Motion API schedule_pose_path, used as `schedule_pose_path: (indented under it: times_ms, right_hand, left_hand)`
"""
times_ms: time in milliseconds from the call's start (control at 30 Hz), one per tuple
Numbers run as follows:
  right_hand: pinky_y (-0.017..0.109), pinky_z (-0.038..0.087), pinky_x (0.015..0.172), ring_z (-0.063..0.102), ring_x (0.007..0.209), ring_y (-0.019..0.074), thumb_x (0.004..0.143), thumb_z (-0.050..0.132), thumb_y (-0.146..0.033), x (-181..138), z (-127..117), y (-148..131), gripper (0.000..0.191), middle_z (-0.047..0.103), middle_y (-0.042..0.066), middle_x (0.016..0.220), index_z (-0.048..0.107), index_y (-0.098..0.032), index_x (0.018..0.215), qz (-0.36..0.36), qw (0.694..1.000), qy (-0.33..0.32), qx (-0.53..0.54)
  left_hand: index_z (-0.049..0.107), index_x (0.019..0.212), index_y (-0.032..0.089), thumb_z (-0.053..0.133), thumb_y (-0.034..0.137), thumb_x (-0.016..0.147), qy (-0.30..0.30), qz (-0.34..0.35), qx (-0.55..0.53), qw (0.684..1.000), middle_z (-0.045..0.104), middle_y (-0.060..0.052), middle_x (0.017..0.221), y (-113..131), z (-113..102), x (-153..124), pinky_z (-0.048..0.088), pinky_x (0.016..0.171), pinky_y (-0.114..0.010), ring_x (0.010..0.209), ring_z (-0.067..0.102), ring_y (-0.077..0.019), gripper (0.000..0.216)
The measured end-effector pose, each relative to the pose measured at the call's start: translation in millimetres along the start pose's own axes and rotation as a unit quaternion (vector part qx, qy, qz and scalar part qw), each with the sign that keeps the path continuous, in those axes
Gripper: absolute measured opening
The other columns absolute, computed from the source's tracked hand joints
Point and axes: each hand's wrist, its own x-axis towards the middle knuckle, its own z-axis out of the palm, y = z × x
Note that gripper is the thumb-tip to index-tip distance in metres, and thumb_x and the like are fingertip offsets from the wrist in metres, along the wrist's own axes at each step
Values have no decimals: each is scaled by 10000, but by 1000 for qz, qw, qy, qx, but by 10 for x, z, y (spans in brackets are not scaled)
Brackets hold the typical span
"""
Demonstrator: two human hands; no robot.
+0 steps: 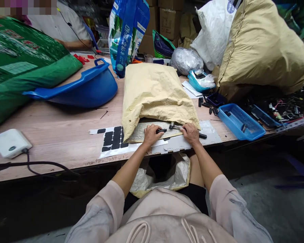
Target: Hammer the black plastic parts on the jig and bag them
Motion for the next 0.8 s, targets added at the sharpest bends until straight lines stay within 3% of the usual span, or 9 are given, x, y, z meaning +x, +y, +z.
schedule_pose_path:
  times_ms: [133,433,600,800]
  right_hand:
    - [351,437,852,601,938,250,1027,537,-319,-16,-10,5,219,701,86,942,721,-225,953,-17,1000,7,-18]
    - [334,446,836,643,905,226,1084,451,-390,-4,-155,-105,348,729,73,940,733,-231,955,-47,998,11,35]
    - [307,457,822,662,891,209,1078,483,-380,-8,-189,-233,323,731,60,920,734,-231,940,-73,995,-8,65]
    - [299,447,754,661,836,201,1051,544,-370,4,-171,-265,286,727,52,876,739,-238,890,-54,995,-23,77]
  left_hand:
    - [774,1041,283,720,357,886,19,13,-18,1000,712,-52,1065,8,69,-20,385,983,-422,1104,554,-282,180]
    - [798,1081,311,728,388,888,-16,-6,-39,999,703,-39,1082,13,20,19,381,987,-418,1129,548,-277,220]
    - [802,1090,324,727,388,896,-19,-11,-36,999,707,-32,1073,31,18,18,378,999,-418,1136,551,-273,217]
    - [803,1089,335,729,386,902,-22,-21,-30,999,702,-21,1098,41,29,32,371,1019,-412,1154,548,-271,208]
